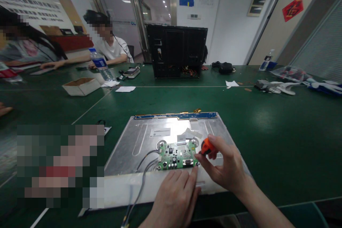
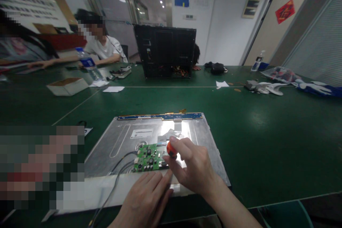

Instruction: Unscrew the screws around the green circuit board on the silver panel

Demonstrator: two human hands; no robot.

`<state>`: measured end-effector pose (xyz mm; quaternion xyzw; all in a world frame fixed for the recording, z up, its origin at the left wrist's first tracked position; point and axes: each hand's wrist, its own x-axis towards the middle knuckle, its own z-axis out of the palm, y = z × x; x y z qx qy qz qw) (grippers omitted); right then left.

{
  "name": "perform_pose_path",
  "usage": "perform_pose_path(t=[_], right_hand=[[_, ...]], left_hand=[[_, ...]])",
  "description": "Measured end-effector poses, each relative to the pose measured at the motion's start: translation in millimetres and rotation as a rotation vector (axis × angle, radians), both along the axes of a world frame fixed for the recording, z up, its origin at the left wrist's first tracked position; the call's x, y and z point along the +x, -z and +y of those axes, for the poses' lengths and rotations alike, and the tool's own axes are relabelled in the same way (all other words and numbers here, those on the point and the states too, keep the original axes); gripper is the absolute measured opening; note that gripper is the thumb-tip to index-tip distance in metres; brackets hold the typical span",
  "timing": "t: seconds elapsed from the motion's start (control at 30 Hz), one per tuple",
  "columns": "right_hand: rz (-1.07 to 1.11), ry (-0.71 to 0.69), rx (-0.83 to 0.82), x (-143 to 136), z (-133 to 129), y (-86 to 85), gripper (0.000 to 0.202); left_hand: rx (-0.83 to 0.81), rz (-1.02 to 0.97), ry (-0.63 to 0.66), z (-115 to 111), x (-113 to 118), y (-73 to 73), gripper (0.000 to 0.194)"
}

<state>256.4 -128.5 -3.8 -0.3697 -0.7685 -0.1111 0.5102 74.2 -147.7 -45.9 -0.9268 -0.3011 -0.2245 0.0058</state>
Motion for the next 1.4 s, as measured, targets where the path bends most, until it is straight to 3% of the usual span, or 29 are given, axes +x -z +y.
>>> perform_pose_path(t=[0.27, 0.6, 0.93, 1.4], right_hand=[[0.044, -0.054, -0.039, -1.0, -2.1, -1.4, 0.06], [0.006, 0.011, 0.019, -0.2, 0.6, 1.7, 0.056], [0.03, -0.053, -0.021, -1.0, -1.6, -1.3, 0.06], [-0.01, 0.01, 0.03, 0.3, 0.3, 1.3, 0.059]], left_hand=[[0.001, 0.0, 0.003, -0.2, 1.2, -1.6, 0.035], [0.021, 0.007, -0.013, 0.7, 0.8, 2.2, 0.031], [0.021, -0.022, 0.0, 0.0, 1.5, 0.4, 0.035], [0.034, -0.011, -0.008, 0.4, 1.7, 1.9, 0.033]])
